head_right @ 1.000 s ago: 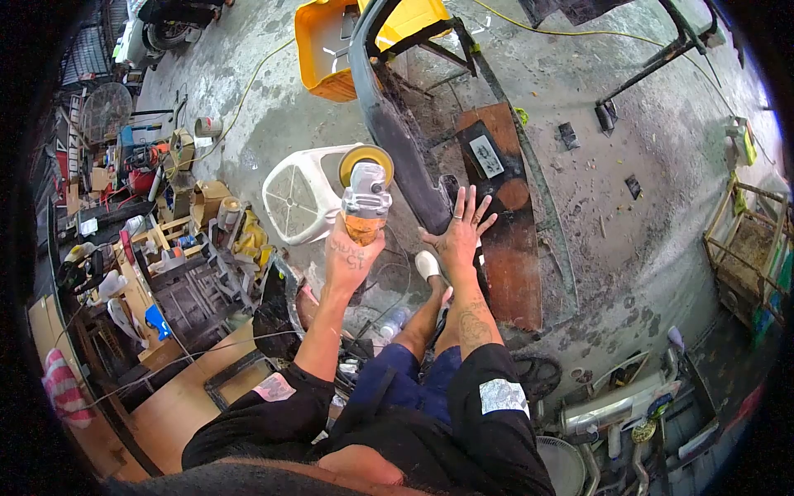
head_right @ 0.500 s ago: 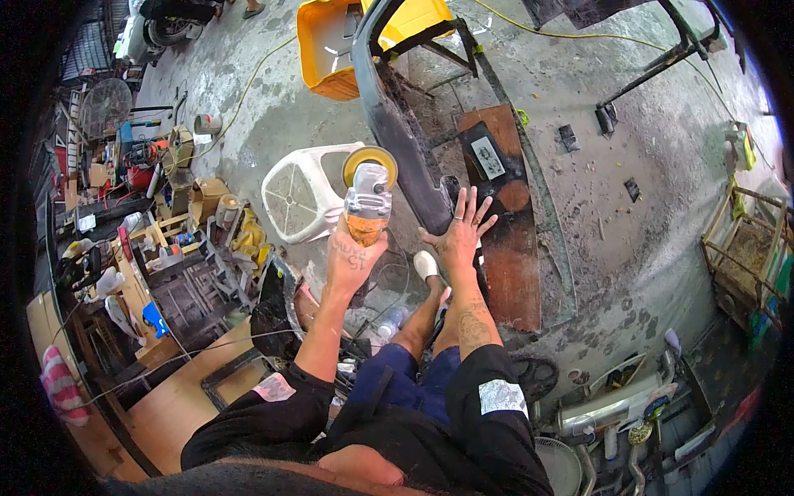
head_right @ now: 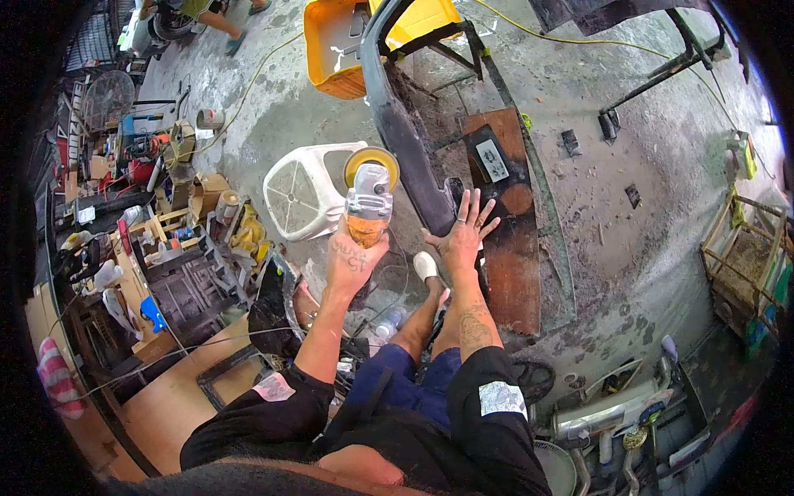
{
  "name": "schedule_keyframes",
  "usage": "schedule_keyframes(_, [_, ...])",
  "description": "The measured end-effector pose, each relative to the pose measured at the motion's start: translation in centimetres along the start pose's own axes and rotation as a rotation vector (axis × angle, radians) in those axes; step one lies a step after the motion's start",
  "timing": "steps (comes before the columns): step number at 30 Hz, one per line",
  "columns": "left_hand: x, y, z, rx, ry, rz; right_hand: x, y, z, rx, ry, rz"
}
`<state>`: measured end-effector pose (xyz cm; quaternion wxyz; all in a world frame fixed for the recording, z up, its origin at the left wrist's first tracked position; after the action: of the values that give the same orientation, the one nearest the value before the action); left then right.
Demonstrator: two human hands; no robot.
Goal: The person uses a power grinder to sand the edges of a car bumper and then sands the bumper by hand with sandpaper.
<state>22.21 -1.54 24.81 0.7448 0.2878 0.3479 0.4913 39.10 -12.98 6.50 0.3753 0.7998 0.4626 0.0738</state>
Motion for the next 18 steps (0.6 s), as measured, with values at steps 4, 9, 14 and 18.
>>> schedule_keyframes(4, [0.22, -0.11, -0.07, 0.008, 0.01, 0.005, -0.05, 0.08, -0.14, 0.002, -0.003, 0.006])
schedule_keyframes(9, [0.18, -0.23, -0.1, 0.031, 0.0, 0.002, 0.05, -0.03, 0.07, -0.004, -0.016, -0.006])
schedule_keyframes(14, [0.18, -0.26, 0.12, 0.024, -0.004, -0.001, -0.08, -0.14, 0.16, 0.0, -0.004, -0.009])
schedule_keyframes(18, [0.14, -0.2, 0.35, 0.017, 0.023, -0.02, -0.14, 0.07, -0.14, -0.005, -0.006, 0.003])
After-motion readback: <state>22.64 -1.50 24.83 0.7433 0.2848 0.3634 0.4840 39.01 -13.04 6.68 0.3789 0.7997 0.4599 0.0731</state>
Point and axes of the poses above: each hand's wrist, its own x-axis towards the middle knuckle, its own y-axis out of the back of the hand, z = x × y, the point moved 7 cm from there along x, towards the middle knuckle, and after that the axes turned 9 degrees about x, right-handed, at the moved point
